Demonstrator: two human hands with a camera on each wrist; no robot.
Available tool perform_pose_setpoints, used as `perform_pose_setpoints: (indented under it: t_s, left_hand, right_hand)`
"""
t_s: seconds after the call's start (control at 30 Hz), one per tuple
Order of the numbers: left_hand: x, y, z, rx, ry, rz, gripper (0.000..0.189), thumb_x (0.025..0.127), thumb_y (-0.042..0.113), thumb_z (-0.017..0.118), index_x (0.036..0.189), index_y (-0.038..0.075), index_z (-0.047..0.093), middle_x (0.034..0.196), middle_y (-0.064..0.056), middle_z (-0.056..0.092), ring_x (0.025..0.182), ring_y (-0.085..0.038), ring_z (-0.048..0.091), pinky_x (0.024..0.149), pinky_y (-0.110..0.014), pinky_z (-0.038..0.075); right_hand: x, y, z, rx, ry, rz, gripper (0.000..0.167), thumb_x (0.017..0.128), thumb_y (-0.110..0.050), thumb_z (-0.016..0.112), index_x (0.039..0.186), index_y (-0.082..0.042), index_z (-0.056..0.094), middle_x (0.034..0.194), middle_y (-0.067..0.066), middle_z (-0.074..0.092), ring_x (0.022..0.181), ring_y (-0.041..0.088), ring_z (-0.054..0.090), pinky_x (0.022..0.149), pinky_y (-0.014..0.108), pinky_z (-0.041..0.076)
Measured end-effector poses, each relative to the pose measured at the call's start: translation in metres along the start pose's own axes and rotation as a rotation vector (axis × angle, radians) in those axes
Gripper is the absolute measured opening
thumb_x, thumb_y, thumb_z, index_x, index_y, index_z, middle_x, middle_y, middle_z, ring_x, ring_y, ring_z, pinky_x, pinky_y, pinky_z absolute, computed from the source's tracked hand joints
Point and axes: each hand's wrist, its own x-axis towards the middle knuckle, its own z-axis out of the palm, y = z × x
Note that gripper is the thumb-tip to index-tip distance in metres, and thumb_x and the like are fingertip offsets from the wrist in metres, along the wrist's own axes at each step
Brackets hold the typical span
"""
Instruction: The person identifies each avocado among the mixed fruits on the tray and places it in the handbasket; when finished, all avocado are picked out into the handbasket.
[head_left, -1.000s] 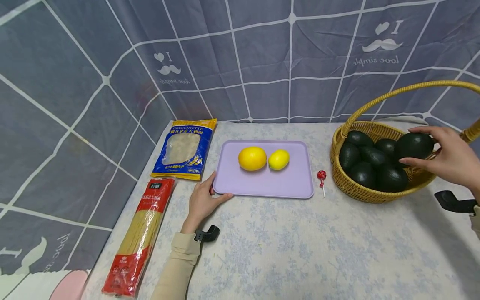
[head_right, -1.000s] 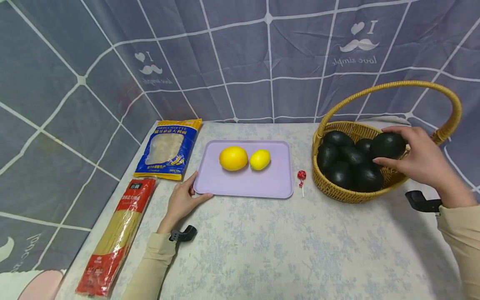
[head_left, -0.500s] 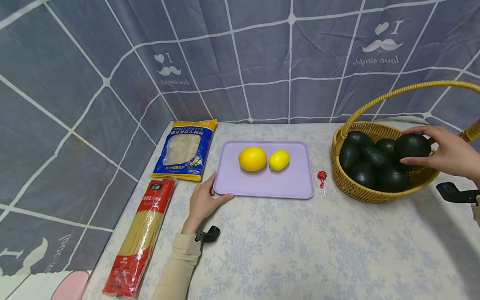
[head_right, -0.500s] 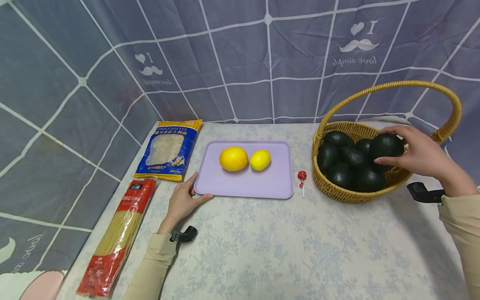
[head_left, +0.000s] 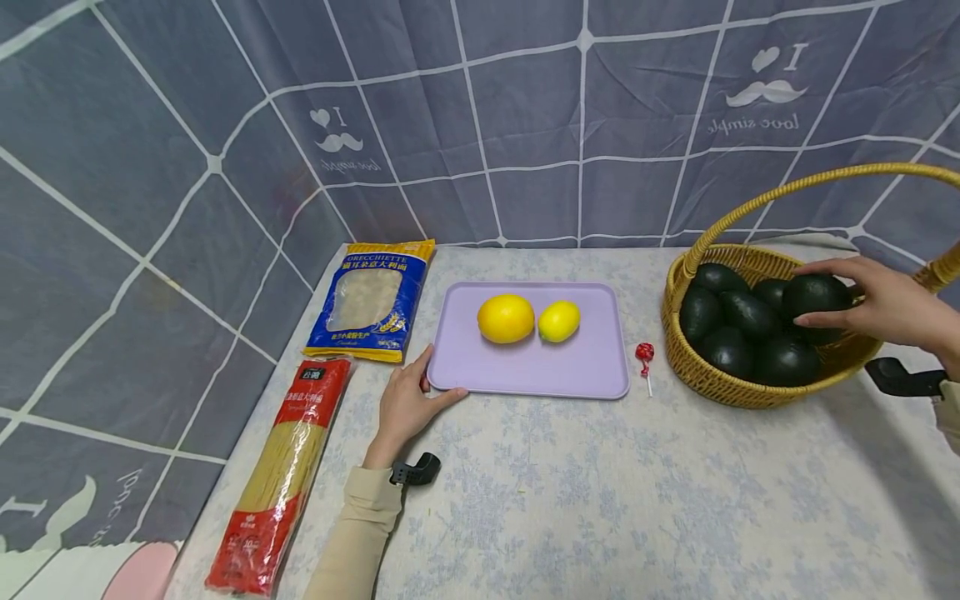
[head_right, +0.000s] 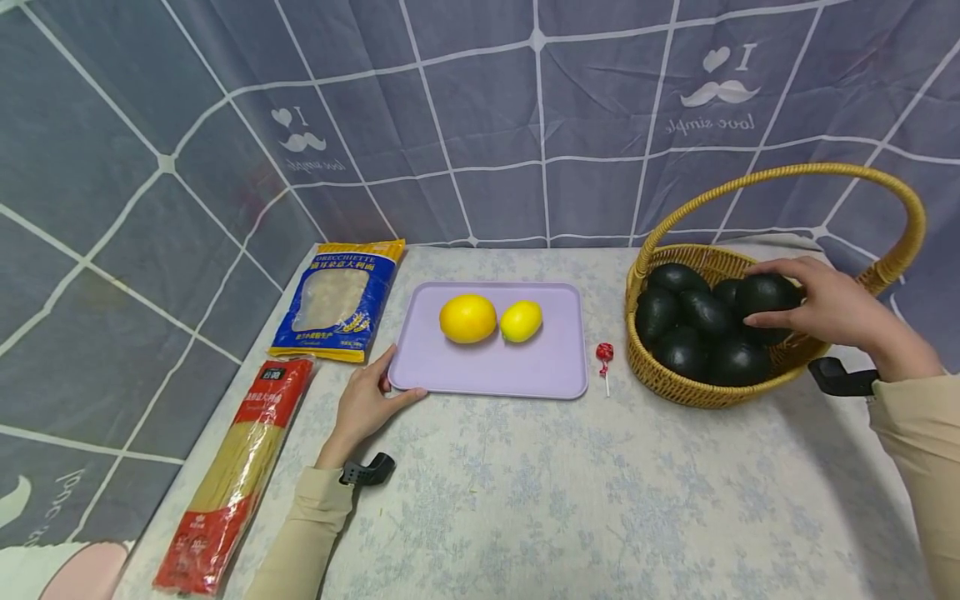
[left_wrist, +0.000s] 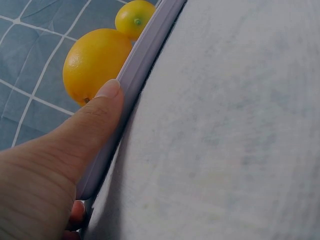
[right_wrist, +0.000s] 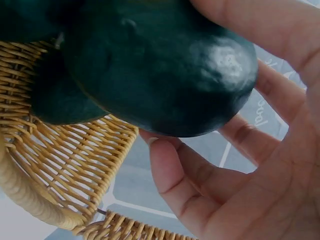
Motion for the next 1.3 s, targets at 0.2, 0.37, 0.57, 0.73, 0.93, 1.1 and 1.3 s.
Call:
perform_pose_setpoints:
  t_s: [0.2, 0.37, 0.57, 0.73, 0.93, 1.1, 1.3]
  left_hand:
    - [0.000, 0.000, 0.000, 0.006, -0.002, 0.000, 0.097, 0.070, 0.057, 0.077, 0.146, 0.009, 0.039, 0.072, -0.001, 0.043, 0.072, -0.020, 0.036, 0.059, -0.031, 0.026]
    - [0.000, 0.002, -0.001, 0.002, -0.002, -0.004, 0.097, 0.070, 0.055, 0.078, 0.146, 0.008, 0.039, 0.072, -0.002, 0.043, 0.073, -0.020, 0.036, 0.060, -0.032, 0.026]
    - [-0.001, 0.003, -0.002, -0.001, 0.001, -0.003, 0.097, 0.070, 0.055, 0.078, 0.145, 0.008, 0.039, 0.072, -0.002, 0.043, 0.072, -0.020, 0.036, 0.060, -0.032, 0.026]
    - [-0.002, 0.003, -0.002, -0.003, 0.005, -0.002, 0.097, 0.070, 0.055, 0.078, 0.146, 0.008, 0.039, 0.072, -0.002, 0.043, 0.072, -0.020, 0.036, 0.060, -0.032, 0.026]
    - [-0.002, 0.002, -0.001, -0.007, 0.001, -0.005, 0.097, 0.070, 0.056, 0.078, 0.146, 0.009, 0.039, 0.072, -0.002, 0.043, 0.073, -0.020, 0.036, 0.060, -0.032, 0.026]
    - [-0.001, 0.002, -0.001, -0.004, 0.000, -0.005, 0.098, 0.070, 0.057, 0.077, 0.146, 0.009, 0.039, 0.072, -0.001, 0.043, 0.073, -0.020, 0.036, 0.060, -0.032, 0.026]
    - [-0.001, 0.001, -0.001, 0.001, 0.000, -0.007, 0.098, 0.070, 0.056, 0.077, 0.146, 0.009, 0.039, 0.073, -0.002, 0.043, 0.073, -0.020, 0.036, 0.060, -0.032, 0.026]
  right_hand:
    - [0.005, 0.003, -0.003, -0.008, -0.055, 0.029, 0.070, 0.077, -0.031, 0.080, 0.127, 0.008, 0.050, 0.125, 0.034, 0.041, 0.107, 0.049, 0.041, 0.079, 0.066, 0.033]
    - [0.008, 0.006, 0.001, -0.044, -0.040, -0.054, 0.057, 0.077, -0.025, 0.081, 0.121, 0.005, 0.060, 0.105, 0.023, 0.062, 0.089, 0.029, 0.056, 0.074, 0.051, 0.044]
    - [0.007, 0.013, 0.006, -0.042, -0.069, -0.045, 0.054, 0.077, -0.022, 0.081, 0.118, 0.005, 0.060, 0.109, 0.022, 0.057, 0.091, 0.030, 0.053, 0.074, 0.052, 0.042]
    - [0.008, 0.019, 0.007, -0.011, -0.093, -0.010, 0.050, 0.079, -0.022, 0.079, 0.114, 0.007, 0.059, 0.111, 0.027, 0.054, 0.095, 0.041, 0.052, 0.076, 0.058, 0.040]
    - [0.009, 0.023, 0.010, 0.006, -0.089, 0.001, 0.047, 0.079, -0.022, 0.078, 0.112, 0.006, 0.060, 0.109, 0.029, 0.056, 0.093, 0.041, 0.054, 0.075, 0.058, 0.041]
    - [0.010, 0.022, 0.011, -0.010, -0.081, -0.001, 0.048, 0.078, -0.023, 0.080, 0.111, 0.005, 0.060, 0.105, 0.027, 0.059, 0.088, 0.038, 0.057, 0.074, 0.057, 0.042]
    - [0.010, 0.020, 0.009, -0.039, -0.094, 0.030, 0.054, 0.079, -0.027, 0.079, 0.114, 0.008, 0.057, 0.106, 0.033, 0.055, 0.091, 0.046, 0.055, 0.074, 0.061, 0.040]
